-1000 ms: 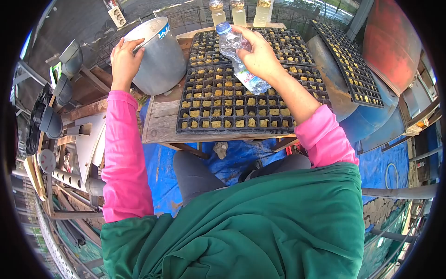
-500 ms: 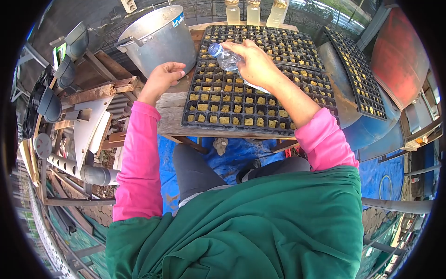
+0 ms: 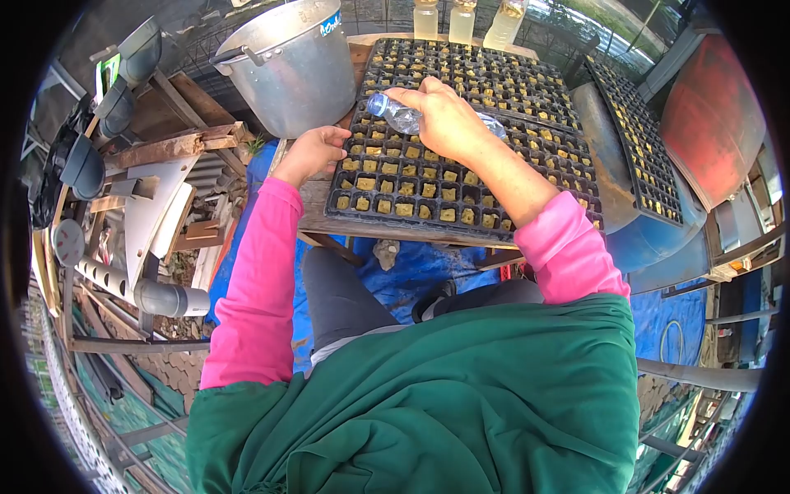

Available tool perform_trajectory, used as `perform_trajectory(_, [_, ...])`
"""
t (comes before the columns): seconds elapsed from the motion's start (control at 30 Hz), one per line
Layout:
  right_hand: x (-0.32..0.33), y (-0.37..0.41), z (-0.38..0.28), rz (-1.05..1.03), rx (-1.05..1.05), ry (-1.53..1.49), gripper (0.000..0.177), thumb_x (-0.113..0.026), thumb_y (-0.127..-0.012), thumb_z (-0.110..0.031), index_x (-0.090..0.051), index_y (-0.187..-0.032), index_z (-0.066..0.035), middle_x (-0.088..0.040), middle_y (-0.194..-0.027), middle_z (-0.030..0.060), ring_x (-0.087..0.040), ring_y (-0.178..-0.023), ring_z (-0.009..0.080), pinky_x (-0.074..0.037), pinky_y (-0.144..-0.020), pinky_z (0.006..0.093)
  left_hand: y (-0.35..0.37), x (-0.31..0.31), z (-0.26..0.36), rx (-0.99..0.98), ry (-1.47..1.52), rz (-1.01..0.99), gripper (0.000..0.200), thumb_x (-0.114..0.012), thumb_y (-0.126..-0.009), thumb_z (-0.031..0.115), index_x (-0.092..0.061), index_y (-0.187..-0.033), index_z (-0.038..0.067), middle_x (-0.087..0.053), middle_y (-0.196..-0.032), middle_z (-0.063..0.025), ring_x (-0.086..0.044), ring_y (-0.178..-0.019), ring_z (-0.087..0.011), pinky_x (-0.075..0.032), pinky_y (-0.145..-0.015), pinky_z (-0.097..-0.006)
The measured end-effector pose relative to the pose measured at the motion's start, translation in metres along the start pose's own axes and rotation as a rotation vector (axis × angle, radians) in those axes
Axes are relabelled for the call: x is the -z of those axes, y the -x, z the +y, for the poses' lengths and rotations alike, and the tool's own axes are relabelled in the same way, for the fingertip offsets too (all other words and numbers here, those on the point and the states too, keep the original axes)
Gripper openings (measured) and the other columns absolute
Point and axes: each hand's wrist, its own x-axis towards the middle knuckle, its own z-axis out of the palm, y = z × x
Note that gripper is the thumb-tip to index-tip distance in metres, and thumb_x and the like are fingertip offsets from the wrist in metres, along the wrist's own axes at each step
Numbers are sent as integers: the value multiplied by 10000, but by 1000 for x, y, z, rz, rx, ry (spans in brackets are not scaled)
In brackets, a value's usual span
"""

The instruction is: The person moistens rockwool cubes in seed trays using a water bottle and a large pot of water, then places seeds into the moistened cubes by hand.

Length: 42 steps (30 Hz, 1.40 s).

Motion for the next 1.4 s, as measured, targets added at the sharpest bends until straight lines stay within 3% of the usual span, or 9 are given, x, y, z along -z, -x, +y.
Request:
perform_trajectory(0.13, [-8, -1, 1, 26, 28, 27, 611, -497, -770, 132, -603, -1284, -181, -549, -939, 160, -582, -941, 342, -476, -837, 420, -6, -1, -8, -29, -3, 21, 426, -655, -800, -10, -618, -1221, 39, -612, -1007, -60, -618, -844, -165, -534, -662, -302])
perform_trajectory(0.2, [-6, -3, -4, -86, -52, 82, 580, -517, -794, 81, -604, -1288, -210, -566, -1085, 198, -567, -1086, 359, -470, -932, 435, -4, -1, -6, -21, 3, 19, 427, -653, -799, -15, -618, -1222, 42, -610, -996, -56, -618, -841, -163, -534, -661, -298])
perform_trajectory(0.5, [-16, -6, -4, -112, -34, 159, 617, -597, -742, 71, -604, -1292, -207, -575, -1130, 189, -554, -1135, 347, -465, -955, 429, -1, 1, -1, -14, 6, -8, 391, -655, -797, -20, -653, -1176, 73, -611, -976, -33, -615, -839, -153, -530, -674, -303])
perform_trajectory(0.83, [-24, -9, -6, -163, -30, 186, 649, -604, -719, 79, -606, -1293, -223, -575, -1108, 168, -557, -1119, 331, -460, -971, 417, -5, 3, -4, -4, -15, -56, 318, -643, -836, 24, -655, -1152, 54, -641, -1033, -18, -603, -890, -122, -503, -729, -281])
perform_trajectory(1.4, [-31, -10, -8, -167, -23, 261, 575, -571, -780, 43, -613, -1281, -238, -567, -1147, 160, -543, -1132, 328, -447, -964, 450, -6, 4, -6, 6, -4, -75, 306, -635, -849, 28, -666, -1153, 47, -656, -1038, -5, -603, -865, -107, -501, -732, -269])
